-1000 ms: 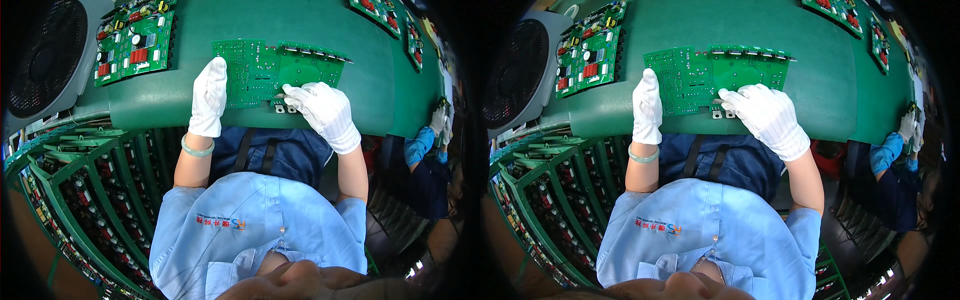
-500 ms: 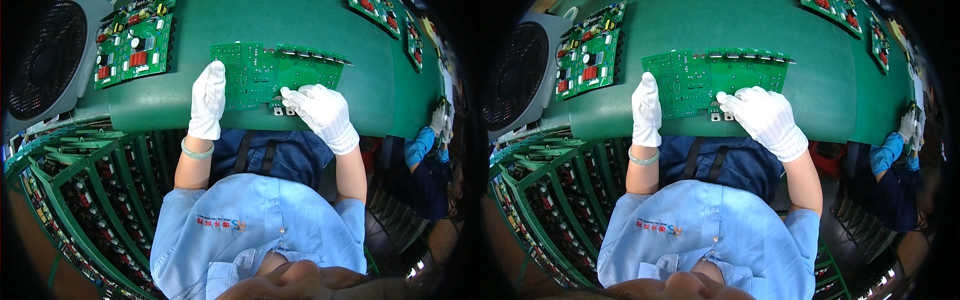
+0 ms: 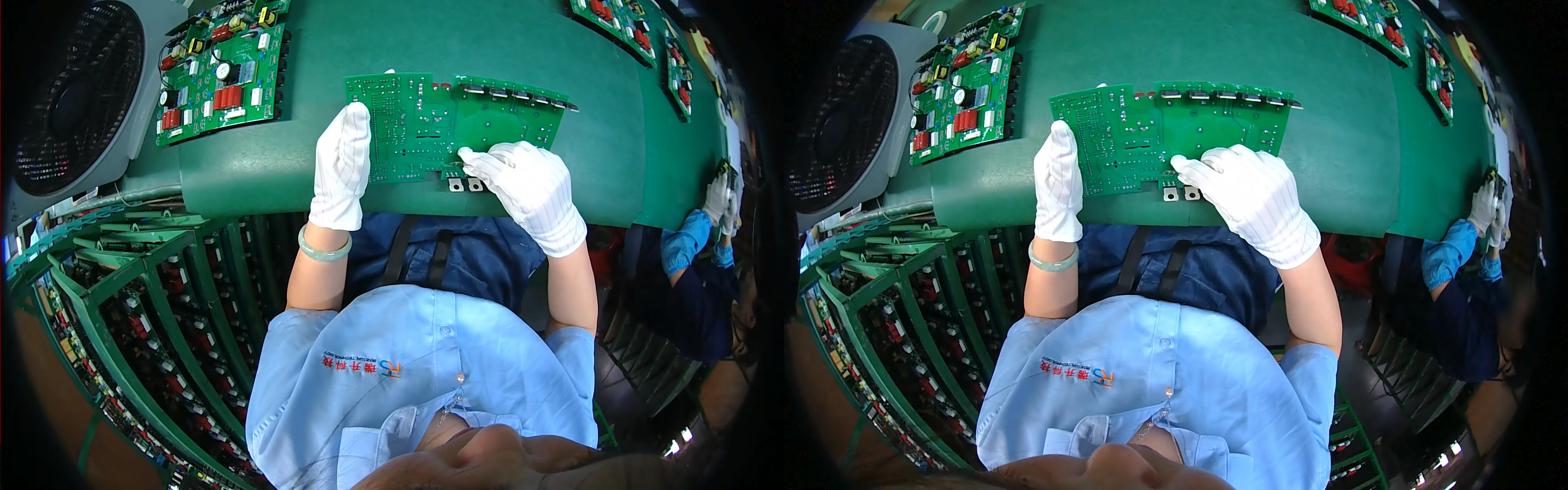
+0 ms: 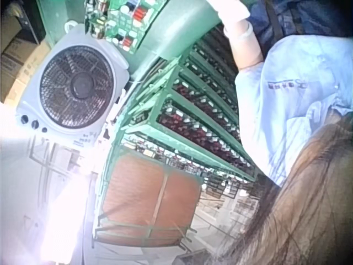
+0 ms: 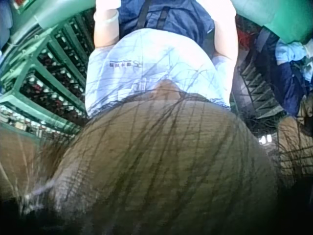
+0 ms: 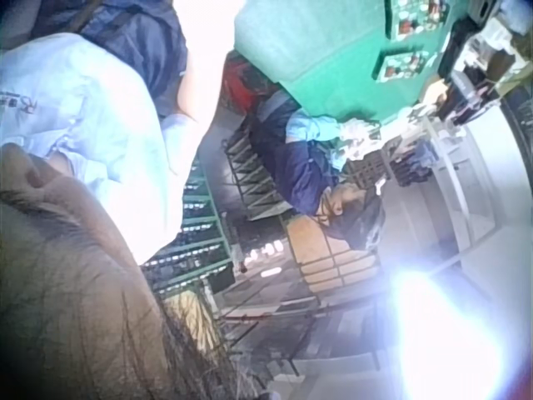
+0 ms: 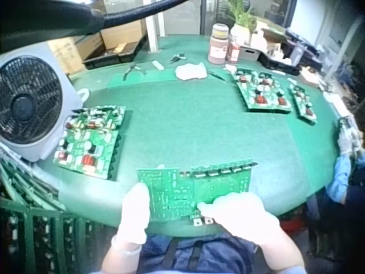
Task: The person inspects multiple green circuit boards at a workstation. They pick up each board, rotate it to view both sides, and place it into a green storage rack. The person repeats this process for several boards throughout the clip.
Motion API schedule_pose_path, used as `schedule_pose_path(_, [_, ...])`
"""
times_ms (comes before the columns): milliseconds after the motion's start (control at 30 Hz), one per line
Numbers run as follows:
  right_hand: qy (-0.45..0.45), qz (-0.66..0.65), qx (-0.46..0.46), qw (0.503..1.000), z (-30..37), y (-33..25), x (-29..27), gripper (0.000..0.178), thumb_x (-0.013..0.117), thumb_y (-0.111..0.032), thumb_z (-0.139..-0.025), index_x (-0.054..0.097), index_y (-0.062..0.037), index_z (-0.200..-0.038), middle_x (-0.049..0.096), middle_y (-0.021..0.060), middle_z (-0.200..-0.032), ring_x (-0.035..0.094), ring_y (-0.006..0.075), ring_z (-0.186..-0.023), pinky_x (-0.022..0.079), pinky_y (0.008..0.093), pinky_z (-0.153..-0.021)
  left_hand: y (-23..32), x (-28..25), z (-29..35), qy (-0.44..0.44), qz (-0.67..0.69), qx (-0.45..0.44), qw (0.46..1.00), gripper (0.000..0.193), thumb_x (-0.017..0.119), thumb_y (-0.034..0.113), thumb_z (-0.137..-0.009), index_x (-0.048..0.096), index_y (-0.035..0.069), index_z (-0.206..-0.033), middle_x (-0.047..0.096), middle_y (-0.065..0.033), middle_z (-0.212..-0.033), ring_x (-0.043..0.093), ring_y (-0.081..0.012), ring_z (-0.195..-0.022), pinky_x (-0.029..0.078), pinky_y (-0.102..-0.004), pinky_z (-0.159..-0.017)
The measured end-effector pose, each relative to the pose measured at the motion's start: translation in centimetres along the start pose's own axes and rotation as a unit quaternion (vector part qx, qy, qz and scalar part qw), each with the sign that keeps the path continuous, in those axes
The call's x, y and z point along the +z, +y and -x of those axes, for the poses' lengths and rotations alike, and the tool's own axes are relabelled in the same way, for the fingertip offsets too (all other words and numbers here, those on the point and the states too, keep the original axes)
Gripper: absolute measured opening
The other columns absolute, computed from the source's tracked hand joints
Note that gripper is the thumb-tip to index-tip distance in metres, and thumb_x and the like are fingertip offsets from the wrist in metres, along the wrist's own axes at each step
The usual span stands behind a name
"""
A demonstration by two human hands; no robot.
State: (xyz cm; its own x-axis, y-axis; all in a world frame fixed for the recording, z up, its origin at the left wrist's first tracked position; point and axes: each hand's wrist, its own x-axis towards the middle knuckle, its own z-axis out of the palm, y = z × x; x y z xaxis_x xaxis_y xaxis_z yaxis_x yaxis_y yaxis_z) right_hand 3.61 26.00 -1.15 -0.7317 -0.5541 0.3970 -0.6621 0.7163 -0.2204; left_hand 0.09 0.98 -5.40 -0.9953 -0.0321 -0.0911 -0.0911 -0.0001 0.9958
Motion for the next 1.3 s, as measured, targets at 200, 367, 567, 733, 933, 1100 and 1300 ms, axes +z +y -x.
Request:
schedule_pose_path(200, [-0.002,-0.011,-0.007,1.0,-0.1,-0.1,-0.1,0.031,0.064,-0.014,-0.079,0.07,-0.0153,-0.11,0.063,0.0014,-0.078,0.059,0.0179,-0.068,0.046,0.0307,-0.055,0.2,0.0,0.1,-0.001,0.008,-0.001,1.0,0.042,0.047,0.042,-0.103,0.053,0.005,-0.085,0.038,0.0078,-0.074,0.032,-0.0039,-0.07,0.029,-0.0212,-0.06])
schedule_pose_path(367, [0.034,-0.084,0.031,0.995,-0.3,-0.2,-0.4,0.028,0.07,-0.012,-0.079,0.07,-0.0121,-0.108,0.068,0.0034,-0.083,0.065,0.0204,-0.073,0.051,0.0318,-0.06,-0.2,-0.1,0.0,-0.008,0.017,0.004,1.0,0.042,0.047,0.043,-0.103,0.055,0.005,-0.086,0.039,0.008,-0.075,0.031,-0.0035,-0.069,0.028,-0.0214,-0.06])
schedule_pose_path(567, [0.191,-0.295,0.267,0.897,2.4,0.3,0.0,0.016,0.065,-0.01,-0.092,0.061,0.0011,-0.103,0.072,0.0108,-0.099,0.066,0.0127,-0.07,0.054,0.0249,-0.064,0.9,0.4,0.2,-0.003,0.013,-0.016,1.0,0.042,0.045,0.043,-0.103,0.055,0.006,-0.086,0.038,0.0083,-0.075,0.03,-0.0035,-0.068,0.027,-0.0215,-0.059])
schedule_pose_path(733, [0.234,-0.321,0.482,0.781,2.1,1.7,-1.7,0.036,0.071,-0.014,-0.089,0.06,-0.0005,-0.121,0.064,0.0012,-0.087,0.055,0.0056,-0.064,0.047,0.0185,-0.058,0.1,-0.1,0.1,-0.01,0.013,-0.011,1.0,0.043,0.044,0.043,-0.103,0.051,0.007,-0.082,0.036,0.0085,-0.073,0.03,-0.0038,-0.068,0.027,-0.0219,-0.059])
schedule_pose_path(933, [0.139,-0.428,0.585,0.675,2.6,2.2,-1.5,0.03,0.07,-0.019,-0.089,0.064,-0.0034,-0.114,0.056,-0.0046,-0.072,0.043,0.001,-0.054,0.033,0.0173,-0.048,0.3,0.0,0.0,-0.02,0.0,-0.001,1.0,0.044,0.042,0.044,-0.104,0.045,0.008,-0.078,0.033,0.0087,-0.072,0.028,-0.0039,-0.067,0.026,-0.0223,-0.058])
schedule_pose_path(1100, [0.119,-0.476,0.563,0.666,3.6,3.9,-0.5,0.021,0.069,-0.021,-0.089,0.063,-0.004,-0.1,0.052,-0.0005,-0.06,0.043,0.0054,-0.044,0.033,0.0204,-0.041,1.3,0.4,0.4,-0.009,0.003,-0.007,1.0,0.044,0.041,0.045,-0.104,0.043,0.009,-0.078,0.032,0.0084,-0.073,0.029,-0.0042,-0.067,0.028,-0.0223,-0.058])
schedule_pose_path(1300, [0.137,-0.477,0.557,0.667,3.5,3.5,-0.2,0.022,0.07,-0.023,-0.089,0.062,-0.004,-0.095,0.051,-0.0014,-0.058,0.041,0.0053,-0.041,0.031,0.0205,-0.04,2.3,-1.1,0.1,-0.099,0.133,-0.083,0.983,0.06,0.04,0.047,-0.103,0.052,-0.003,-0.134,0.061,-0.0081,-0.122,0.057,-0.0126,-0.106,0.045,-0.0275,-0.094])
